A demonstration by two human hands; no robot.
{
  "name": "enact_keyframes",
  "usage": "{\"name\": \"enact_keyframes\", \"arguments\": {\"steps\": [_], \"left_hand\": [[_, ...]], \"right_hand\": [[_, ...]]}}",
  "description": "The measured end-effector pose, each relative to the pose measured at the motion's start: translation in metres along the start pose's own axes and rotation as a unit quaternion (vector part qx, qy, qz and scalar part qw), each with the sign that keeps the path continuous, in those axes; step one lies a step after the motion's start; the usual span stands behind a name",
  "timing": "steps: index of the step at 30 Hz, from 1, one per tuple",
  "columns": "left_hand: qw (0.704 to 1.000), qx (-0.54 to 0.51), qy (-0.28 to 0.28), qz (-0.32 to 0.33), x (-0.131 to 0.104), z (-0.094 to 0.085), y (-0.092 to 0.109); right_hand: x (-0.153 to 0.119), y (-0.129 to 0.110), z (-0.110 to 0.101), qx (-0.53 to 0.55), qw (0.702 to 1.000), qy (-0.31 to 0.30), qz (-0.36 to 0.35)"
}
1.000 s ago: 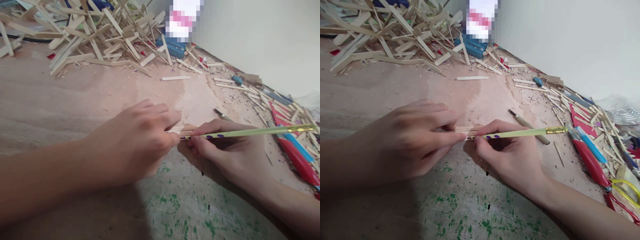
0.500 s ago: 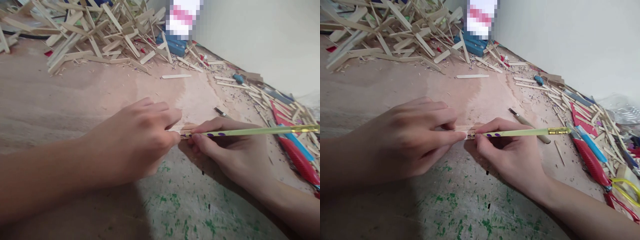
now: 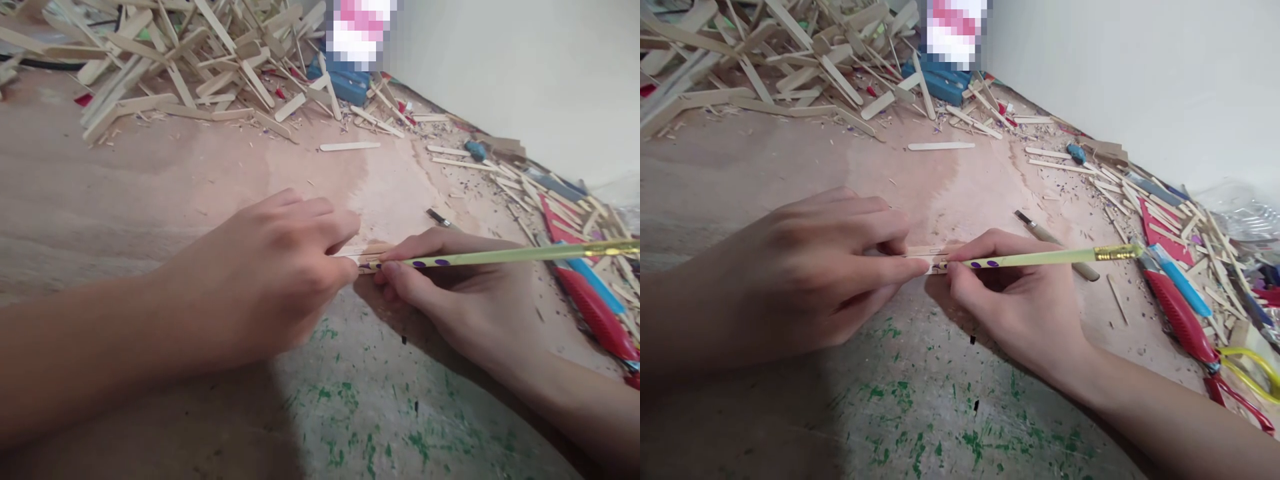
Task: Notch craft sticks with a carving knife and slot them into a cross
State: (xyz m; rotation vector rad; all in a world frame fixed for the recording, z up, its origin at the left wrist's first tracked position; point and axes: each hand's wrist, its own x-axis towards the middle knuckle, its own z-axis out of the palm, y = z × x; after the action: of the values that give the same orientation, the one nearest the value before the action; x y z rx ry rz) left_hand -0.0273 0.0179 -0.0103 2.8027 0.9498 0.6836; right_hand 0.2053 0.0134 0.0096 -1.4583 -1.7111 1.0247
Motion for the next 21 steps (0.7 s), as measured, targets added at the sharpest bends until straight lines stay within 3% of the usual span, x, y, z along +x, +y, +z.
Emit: {"name": "enact_keyframes", "arguments": {"steps": [13, 21], "left_hand": [[1.0, -0.005, -0.014, 0.0, 0.0009, -0.0018, -0.0001], [1.0, -0.003, 0.003, 0.002, 0.0001, 0.0019, -0.0004]], "right_hand": [[-0.0016, 0.0051, -0.0005, 0.003, 1.0, -0.007, -0.004], [0.0032, -0.0035, -0.0022, -0.011, 1.0, -0.017, -0.001]]}}
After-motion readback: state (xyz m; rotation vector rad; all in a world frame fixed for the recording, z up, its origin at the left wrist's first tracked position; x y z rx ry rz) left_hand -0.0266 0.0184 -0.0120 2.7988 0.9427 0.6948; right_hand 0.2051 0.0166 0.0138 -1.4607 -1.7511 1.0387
